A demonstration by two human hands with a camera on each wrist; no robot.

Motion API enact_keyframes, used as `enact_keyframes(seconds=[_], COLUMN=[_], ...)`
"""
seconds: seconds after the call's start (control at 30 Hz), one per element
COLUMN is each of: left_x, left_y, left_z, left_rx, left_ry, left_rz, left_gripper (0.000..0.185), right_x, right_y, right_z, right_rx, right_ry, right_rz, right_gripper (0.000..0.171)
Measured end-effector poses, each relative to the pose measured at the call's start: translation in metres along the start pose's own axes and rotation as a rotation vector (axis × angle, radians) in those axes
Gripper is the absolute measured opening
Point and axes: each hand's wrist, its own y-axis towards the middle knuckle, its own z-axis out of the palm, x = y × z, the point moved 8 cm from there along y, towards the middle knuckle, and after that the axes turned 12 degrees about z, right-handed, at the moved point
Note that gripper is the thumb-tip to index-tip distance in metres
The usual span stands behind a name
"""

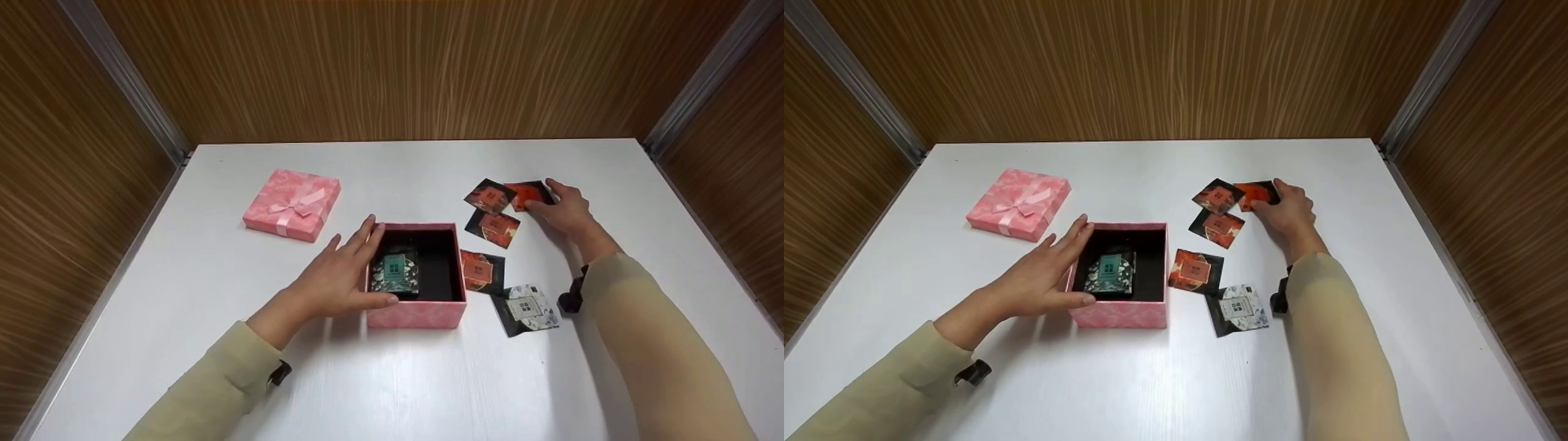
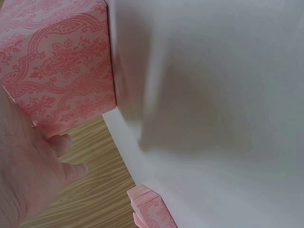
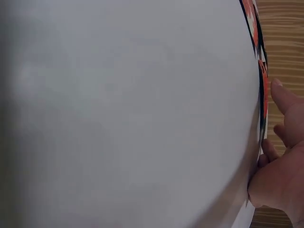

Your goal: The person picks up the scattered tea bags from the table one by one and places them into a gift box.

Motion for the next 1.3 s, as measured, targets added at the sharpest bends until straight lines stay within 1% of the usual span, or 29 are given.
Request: enact_keyframes(seconds=[0.17,0.27,0.4,0.5,0.6,0.7,0.8,0.93,1.0,1.1,1.17,1.3], left_x=[0.0,0.0,0.0,0.0,0.0,0.001,0.001,0.001,0.001,0.001,0.001,0.0], left_y=[-0.001,0.0,-0.001,-0.002,-0.002,-0.002,-0.001,-0.001,-0.001,-0.001,-0.001,-0.001], left_z=[-0.001,0.0,0.001,0.002,0.001,0.001,0.001,0.0,0.0,0.0,0.0,0.001], left_rx=[-0.011,-0.008,-0.001,-0.002,-0.006,-0.007,-0.002,0.0,0.001,0.003,0.005,0.011], left_ry=[0.002,0.009,0.008,0.003,-0.004,-0.008,-0.015,-0.017,-0.015,-0.007,-0.006,-0.005], left_rz=[0.002,0.002,-0.002,-0.003,-0.004,-0.003,-0.005,-0.006,-0.005,-0.005,-0.004,-0.005], left_gripper=[0.124,0.124,0.124,0.124,0.124,0.124,0.124,0.124,0.124,0.125,0.125,0.125], right_x=[0.001,0.0,-0.003,-0.004,-0.005,-0.009,-0.015,-0.02,-0.02,-0.015,-0.009,0.012], right_y=[-0.002,-0.001,0.0,-0.002,-0.005,-0.008,-0.012,-0.017,-0.02,-0.026,-0.032,-0.049], right_z=[0.001,0.001,0.001,0.0,-0.003,-0.009,-0.018,-0.029,-0.034,-0.038,-0.039,-0.04], right_rx=[-0.03,-0.032,-0.03,-0.04,-0.057,-0.088,-0.128,-0.162,-0.157,-0.116,-0.078,0.006], right_ry=[-0.072,-0.053,0.017,0.078,0.147,0.23,0.306,0.34,0.348,0.386,0.407,0.465], right_rz=[0.023,0.04,0.063,0.035,-0.004,-0.002,0.02,0.018,0.011,-0.018,-0.055,-0.162], right_gripper=[0.098,0.096,0.087,0.082,0.068,0.055,0.05,0.045,0.043,0.045,0.048,0.052])
